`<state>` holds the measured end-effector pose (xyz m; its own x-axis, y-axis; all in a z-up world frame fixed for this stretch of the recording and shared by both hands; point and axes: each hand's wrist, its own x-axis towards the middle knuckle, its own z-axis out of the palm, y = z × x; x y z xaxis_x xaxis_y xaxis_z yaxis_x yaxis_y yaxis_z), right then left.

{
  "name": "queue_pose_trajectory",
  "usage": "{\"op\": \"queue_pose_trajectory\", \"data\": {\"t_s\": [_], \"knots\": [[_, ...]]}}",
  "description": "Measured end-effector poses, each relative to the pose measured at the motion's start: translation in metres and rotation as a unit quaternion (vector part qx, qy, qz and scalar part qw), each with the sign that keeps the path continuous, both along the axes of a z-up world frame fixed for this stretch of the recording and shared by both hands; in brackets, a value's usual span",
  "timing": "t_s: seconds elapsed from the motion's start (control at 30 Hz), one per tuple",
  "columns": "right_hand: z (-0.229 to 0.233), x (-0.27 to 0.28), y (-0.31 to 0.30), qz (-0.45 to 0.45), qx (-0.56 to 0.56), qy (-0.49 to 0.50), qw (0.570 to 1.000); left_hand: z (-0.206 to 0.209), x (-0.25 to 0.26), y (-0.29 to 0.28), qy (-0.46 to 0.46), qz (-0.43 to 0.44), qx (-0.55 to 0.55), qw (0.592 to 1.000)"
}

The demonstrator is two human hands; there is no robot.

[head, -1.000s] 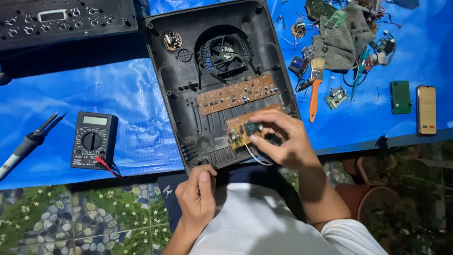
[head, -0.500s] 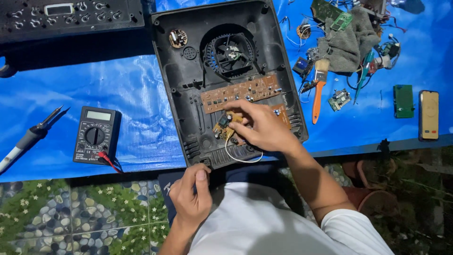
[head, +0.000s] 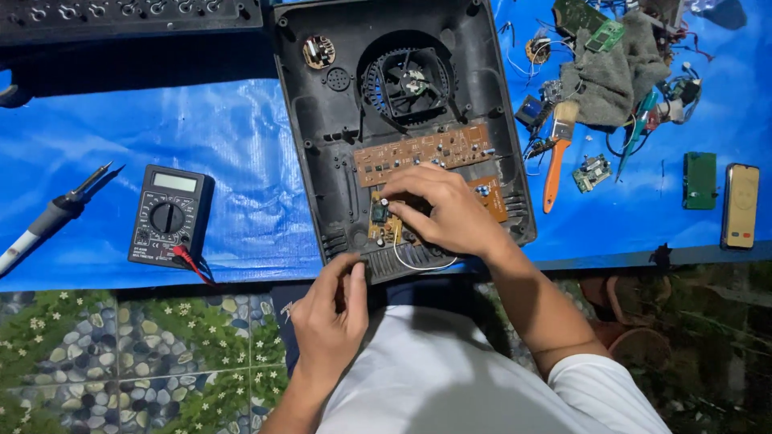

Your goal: The person places various electronic components, including circuit boards and small modules, into a black plastic casing resting on their lap. They arrange the parts inside the casing and connect wires to the components.

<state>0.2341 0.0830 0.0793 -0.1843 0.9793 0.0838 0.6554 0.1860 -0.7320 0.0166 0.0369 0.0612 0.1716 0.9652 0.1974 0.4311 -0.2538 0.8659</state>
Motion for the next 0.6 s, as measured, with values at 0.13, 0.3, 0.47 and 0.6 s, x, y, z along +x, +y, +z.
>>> {"op": "queue_pose_trajectory", "data": {"t_s": [0.13, 0.3, 0.47, 0.6], "knots": [[0.004, -0.001, 0.001, -0.014, 0.012, 0.024, 1.0, 0.001, 0.004, 0.004, 0.059, 0.011, 0.003, 0.998], [0.008, -0.002, -0.002, -0.047, 0.013, 0.067, 0.997, 0.005, 0.007, 0.01, 0.084, -0.004, 0.02, 0.996], [0.002, -0.004, -0.014, -0.057, -0.021, 0.193, 0.979, 0.012, 0.007, 0.023, 0.065, -0.039, -0.037, 0.996], [0.0, -0.011, -0.026, -0.049, -0.058, 0.34, 0.937, 0.027, 0.015, 0.028, -0.057, -0.114, -0.133, 0.983]]}}
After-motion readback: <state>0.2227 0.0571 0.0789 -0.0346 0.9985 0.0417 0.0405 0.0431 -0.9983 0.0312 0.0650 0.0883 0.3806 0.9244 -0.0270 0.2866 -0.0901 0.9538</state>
